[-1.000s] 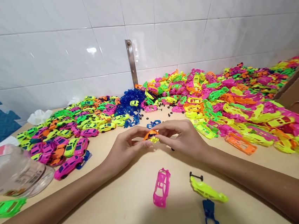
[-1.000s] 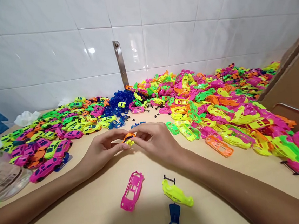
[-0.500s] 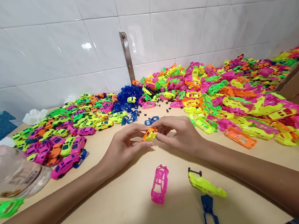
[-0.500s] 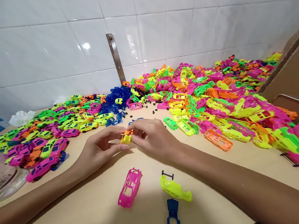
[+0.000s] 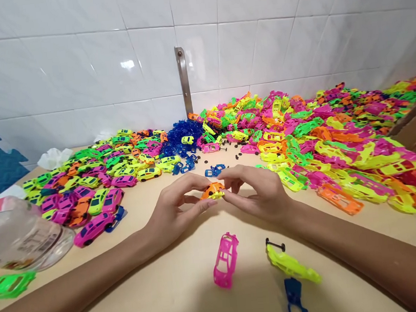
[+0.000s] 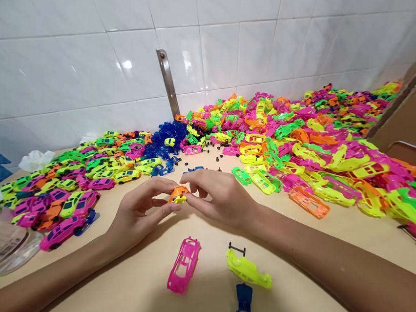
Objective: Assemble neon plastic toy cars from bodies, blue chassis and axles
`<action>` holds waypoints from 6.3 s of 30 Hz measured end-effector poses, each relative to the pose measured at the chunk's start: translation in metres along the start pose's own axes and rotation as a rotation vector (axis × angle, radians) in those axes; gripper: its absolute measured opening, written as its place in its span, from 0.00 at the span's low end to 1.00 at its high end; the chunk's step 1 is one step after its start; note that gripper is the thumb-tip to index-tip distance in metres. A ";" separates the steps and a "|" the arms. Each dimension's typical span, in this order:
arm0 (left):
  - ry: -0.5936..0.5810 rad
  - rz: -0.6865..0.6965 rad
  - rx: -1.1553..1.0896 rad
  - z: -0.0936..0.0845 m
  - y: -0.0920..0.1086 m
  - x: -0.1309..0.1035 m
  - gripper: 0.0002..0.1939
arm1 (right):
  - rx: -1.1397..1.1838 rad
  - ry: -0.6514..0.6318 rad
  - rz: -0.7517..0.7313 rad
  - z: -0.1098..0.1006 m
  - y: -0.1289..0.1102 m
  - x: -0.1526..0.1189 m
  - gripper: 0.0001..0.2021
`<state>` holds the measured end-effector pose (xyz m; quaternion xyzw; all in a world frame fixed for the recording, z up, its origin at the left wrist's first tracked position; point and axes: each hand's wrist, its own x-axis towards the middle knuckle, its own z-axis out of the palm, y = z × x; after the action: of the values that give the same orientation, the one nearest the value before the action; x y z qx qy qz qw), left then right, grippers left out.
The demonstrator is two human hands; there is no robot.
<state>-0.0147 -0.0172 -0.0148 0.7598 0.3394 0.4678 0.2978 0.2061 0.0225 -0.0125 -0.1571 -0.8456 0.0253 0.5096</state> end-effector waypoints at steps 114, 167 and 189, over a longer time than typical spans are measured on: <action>0.124 -0.290 0.034 0.020 0.017 -0.007 0.11 | 0.216 -0.303 0.063 -0.010 0.013 0.002 0.07; -0.035 -0.167 0.140 0.015 0.016 -0.009 0.02 | -0.412 -0.418 -0.582 -0.009 0.016 -0.006 0.09; 0.086 0.134 0.248 0.018 0.015 -0.015 0.23 | -0.472 -0.350 -0.582 -0.017 0.011 0.004 0.13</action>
<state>0.0002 -0.0406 -0.0176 0.7911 0.3555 0.4731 0.1550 0.2221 0.0323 -0.0030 -0.0172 -0.9111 -0.2883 0.2940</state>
